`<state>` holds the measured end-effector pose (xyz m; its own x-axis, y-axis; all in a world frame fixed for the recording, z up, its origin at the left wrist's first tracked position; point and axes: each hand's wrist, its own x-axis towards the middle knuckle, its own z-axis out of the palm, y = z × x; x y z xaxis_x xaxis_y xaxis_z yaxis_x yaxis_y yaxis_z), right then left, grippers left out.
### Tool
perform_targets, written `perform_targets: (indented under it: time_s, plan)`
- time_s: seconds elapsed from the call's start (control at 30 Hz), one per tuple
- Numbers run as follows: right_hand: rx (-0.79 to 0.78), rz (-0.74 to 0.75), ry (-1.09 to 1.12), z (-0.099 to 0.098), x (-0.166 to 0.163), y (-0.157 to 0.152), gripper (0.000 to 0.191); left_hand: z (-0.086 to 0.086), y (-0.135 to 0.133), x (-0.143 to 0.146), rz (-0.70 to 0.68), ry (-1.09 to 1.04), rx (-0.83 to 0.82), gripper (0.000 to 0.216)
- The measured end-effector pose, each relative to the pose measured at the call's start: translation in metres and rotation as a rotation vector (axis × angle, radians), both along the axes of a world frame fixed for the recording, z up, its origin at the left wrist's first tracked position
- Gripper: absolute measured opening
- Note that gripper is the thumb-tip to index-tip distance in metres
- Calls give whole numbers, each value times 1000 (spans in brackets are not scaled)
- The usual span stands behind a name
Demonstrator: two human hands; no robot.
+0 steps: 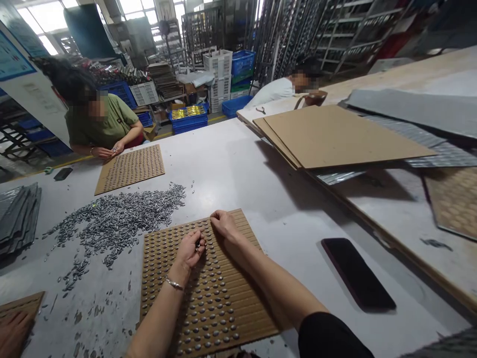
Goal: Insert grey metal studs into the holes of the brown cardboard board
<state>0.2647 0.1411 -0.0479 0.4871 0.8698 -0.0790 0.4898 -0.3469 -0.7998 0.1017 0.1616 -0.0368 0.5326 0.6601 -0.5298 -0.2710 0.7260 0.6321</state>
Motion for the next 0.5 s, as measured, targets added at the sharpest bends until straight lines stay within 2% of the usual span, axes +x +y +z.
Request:
perform_targets:
  time_s: [0.17, 0.4, 0.5]
  plan:
    - [-79, -19, -50, -2, -5, 7, 19, -3, 3, 1, 28, -11, 6, 28]
    - [-191, 2, -181, 7, -2, 15, 13, -6, 3, 5, 97, -2, 5, 28]
    - [-191, -27, -212, 13, -2, 13, 25, -6, 4, 6, 101, -4, -4, 28]
